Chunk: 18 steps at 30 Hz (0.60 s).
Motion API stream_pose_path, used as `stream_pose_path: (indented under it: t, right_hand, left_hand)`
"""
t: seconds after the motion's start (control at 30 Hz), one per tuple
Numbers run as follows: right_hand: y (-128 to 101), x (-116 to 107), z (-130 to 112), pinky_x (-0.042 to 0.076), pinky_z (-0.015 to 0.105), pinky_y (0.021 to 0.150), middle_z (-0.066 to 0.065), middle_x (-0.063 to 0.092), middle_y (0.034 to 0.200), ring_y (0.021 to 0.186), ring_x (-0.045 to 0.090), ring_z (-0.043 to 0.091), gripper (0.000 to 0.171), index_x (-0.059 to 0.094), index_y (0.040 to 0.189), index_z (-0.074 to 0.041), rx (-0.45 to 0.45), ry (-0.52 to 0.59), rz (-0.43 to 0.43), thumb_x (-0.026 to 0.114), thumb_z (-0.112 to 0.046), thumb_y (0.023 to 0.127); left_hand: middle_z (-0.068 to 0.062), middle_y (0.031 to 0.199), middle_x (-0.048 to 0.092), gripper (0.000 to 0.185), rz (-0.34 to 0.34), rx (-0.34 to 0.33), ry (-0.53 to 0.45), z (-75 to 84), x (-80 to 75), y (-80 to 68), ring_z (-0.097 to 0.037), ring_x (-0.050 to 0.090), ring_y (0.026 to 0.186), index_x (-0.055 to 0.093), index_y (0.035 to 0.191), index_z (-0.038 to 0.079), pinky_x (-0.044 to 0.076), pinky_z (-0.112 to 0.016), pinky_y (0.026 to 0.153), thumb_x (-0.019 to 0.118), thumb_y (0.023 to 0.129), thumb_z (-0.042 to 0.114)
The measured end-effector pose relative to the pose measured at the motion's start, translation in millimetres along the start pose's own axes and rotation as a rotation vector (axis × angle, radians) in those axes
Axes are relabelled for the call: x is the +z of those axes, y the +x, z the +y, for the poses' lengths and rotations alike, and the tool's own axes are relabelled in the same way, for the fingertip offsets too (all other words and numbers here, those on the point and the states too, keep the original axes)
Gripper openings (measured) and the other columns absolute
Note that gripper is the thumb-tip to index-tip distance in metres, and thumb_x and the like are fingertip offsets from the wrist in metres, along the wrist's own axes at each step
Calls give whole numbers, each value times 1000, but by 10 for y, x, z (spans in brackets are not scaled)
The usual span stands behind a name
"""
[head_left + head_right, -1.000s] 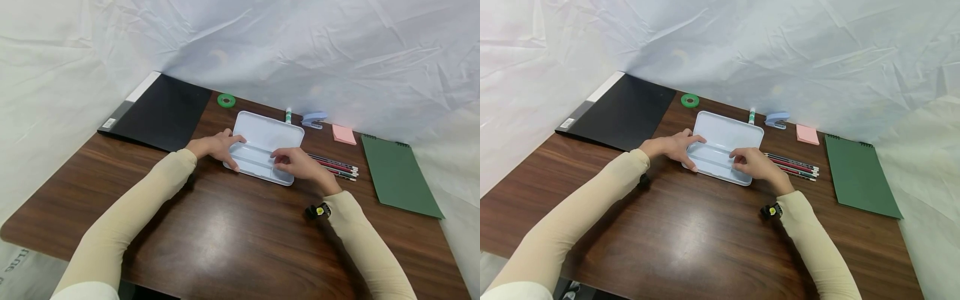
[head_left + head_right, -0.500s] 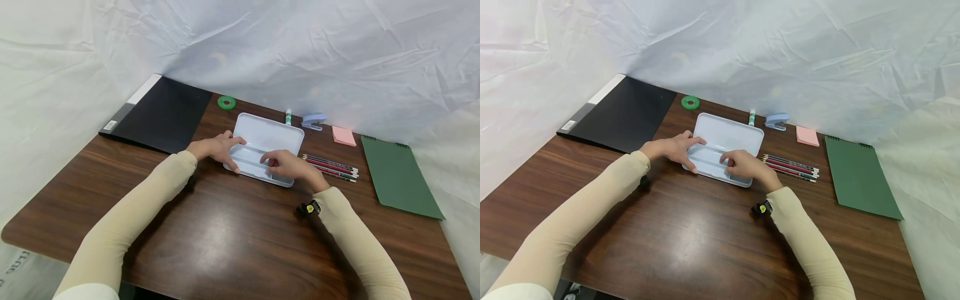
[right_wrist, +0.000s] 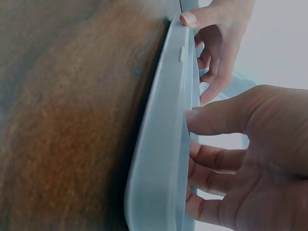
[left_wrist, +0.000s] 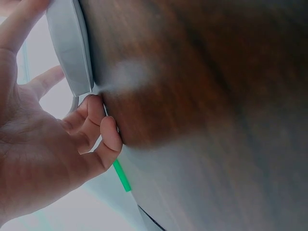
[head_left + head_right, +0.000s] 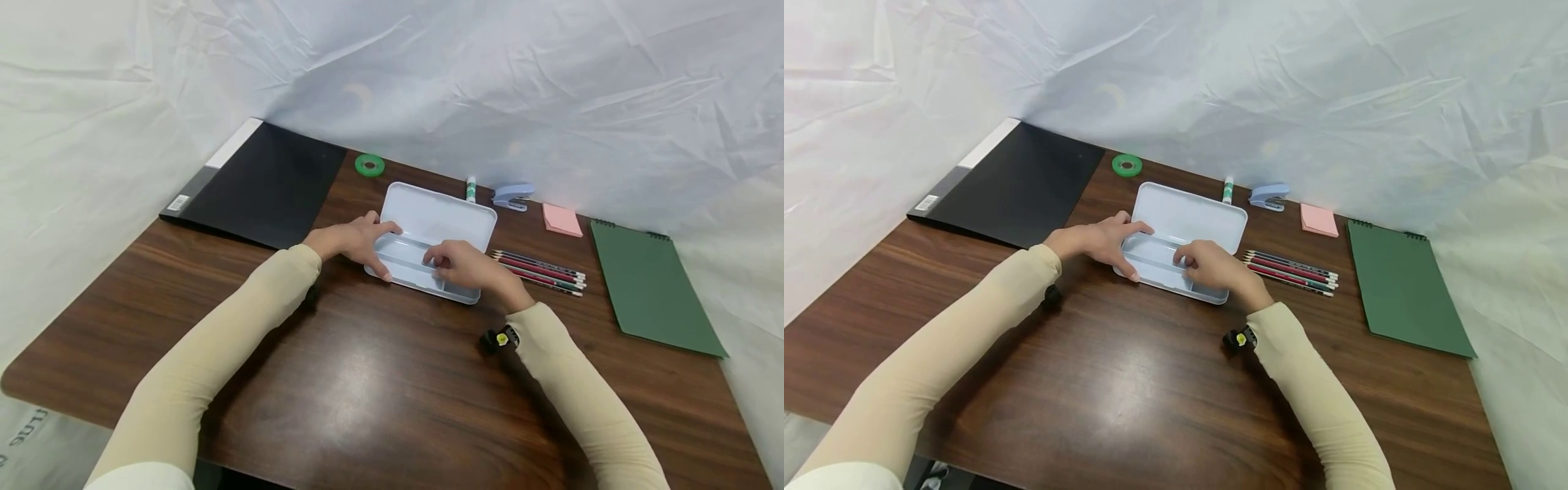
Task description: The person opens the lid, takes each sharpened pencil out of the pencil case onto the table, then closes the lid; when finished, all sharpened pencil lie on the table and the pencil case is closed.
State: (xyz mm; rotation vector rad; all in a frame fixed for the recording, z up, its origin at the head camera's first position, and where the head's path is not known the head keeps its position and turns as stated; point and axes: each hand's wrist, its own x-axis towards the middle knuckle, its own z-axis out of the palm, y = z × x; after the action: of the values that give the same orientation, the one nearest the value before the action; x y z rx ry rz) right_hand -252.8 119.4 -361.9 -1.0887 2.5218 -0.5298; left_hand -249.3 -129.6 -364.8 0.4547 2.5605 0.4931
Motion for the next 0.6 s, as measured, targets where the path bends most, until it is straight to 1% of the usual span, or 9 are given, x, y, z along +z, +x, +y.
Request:
stream_pose_path:
  t: [0.17, 0.27, 0.4, 0.5, 0.6]
  right_hand:
    - [12, -5, -21, 42, 35, 75, 8, 57, 82, 78, 51, 22, 32, 66, 124, -5, 8, 6, -38, 59, 1, 93]
    - [22, -9, -32, 43, 36, 77, 8, 58, 86, 81, 51, 23, 33, 65, 126, -5, -3, 8, -45, 59, 0, 94]
    - [40, -28, -59, 46, 39, 83, 10, 65, 96, 87, 54, 24, 32, 67, 123, -4, -44, 1, -28, 59, 3, 92]
    - [52, -35, -74, 47, 41, 85, 12, 67, 98, 88, 56, 25, 33, 68, 120, -3, -65, -6, -22, 57, 5, 90]
    - [59, -33, -70, 49, 42, 85, 12, 69, 99, 89, 57, 25, 35, 69, 118, -3, -67, -15, -13, 56, 7, 88]
  left_hand:
    - [-15, 144, 29, 97, -10, 1, -3, 11, -18, -18, -30, 37, 130, 30, 154, 32, 38, -45, 107, 81, 76, 56]
    - [-14, 143, 29, 97, -9, 2, 0, 11, -22, -24, -30, 37, 130, 30, 154, 32, 39, -45, 107, 81, 76, 57]
    - [-15, 143, 29, 97, -4, -1, 1, 12, -29, -37, -30, 37, 129, 30, 154, 31, 39, -45, 106, 82, 76, 56]
    - [-15, 144, 29, 97, -6, -1, -2, 12, -28, -42, -30, 37, 130, 30, 154, 31, 38, -46, 107, 82, 76, 56]
    - [-15, 144, 28, 97, -6, 2, -7, 16, -22, -34, -30, 37, 131, 30, 154, 31, 38, -46, 108, 82, 76, 55]
